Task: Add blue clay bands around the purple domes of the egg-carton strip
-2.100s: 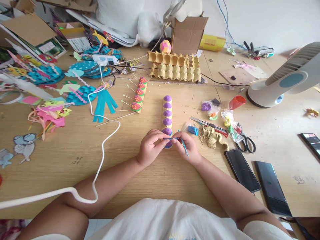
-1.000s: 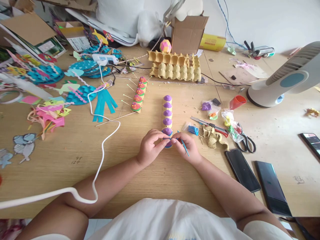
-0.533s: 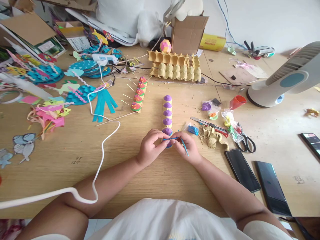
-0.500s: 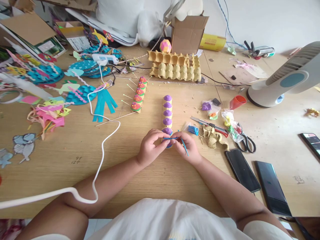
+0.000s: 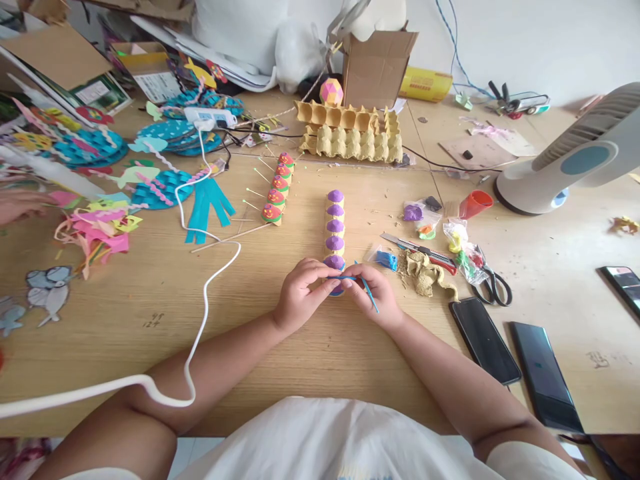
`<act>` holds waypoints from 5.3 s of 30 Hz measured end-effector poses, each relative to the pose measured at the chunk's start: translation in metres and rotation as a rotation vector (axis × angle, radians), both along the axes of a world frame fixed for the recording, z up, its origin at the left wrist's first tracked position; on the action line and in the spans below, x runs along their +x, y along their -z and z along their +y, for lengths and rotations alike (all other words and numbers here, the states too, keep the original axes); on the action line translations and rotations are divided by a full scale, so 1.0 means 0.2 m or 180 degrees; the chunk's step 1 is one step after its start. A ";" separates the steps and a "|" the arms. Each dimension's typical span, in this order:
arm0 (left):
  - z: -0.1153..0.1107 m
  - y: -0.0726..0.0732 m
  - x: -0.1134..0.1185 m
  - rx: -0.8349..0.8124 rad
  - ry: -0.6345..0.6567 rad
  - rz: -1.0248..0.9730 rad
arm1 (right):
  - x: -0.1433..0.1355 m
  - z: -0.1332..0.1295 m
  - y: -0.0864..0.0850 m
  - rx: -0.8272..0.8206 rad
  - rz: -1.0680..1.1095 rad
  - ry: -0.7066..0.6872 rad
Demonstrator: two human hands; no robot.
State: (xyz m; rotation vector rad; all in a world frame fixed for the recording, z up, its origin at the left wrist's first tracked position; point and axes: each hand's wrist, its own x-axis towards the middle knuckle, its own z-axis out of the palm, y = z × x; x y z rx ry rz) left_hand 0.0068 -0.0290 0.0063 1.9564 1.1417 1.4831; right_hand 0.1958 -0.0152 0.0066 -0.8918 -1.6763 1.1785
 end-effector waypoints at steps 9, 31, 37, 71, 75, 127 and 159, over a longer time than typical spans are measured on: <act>0.00 0.00 0.00 0.0008 -0.0067 0.0017 | 0.00 0.00 0.00 -0.0048 0.0008 0.0002; 0.00 0.01 -0.02 -0.0054 0.0060 -0.0077 | 0.00 0.00 -0.04 0.0208 -0.0120 -0.0028; 0.00 0.00 -0.01 -0.0176 0.0046 -0.0132 | 0.00 0.00 -0.05 0.0209 -0.0180 -0.0042; 0.00 0.01 -0.02 -0.0387 -0.0025 -0.0158 | 0.00 0.00 -0.05 0.0065 -0.0247 -0.0043; 0.00 0.01 -0.01 -0.0436 -0.0106 -0.0133 | -0.01 0.00 -0.03 -0.0106 -0.0095 0.0048; 0.00 0.03 -0.01 -0.0626 -0.0096 -0.0298 | 0.00 0.02 -0.04 -0.0210 0.0076 0.0143; 0.15 0.11 0.00 -0.1616 -0.0234 -0.1534 | -0.01 0.16 -0.07 -0.0721 -0.0410 0.0254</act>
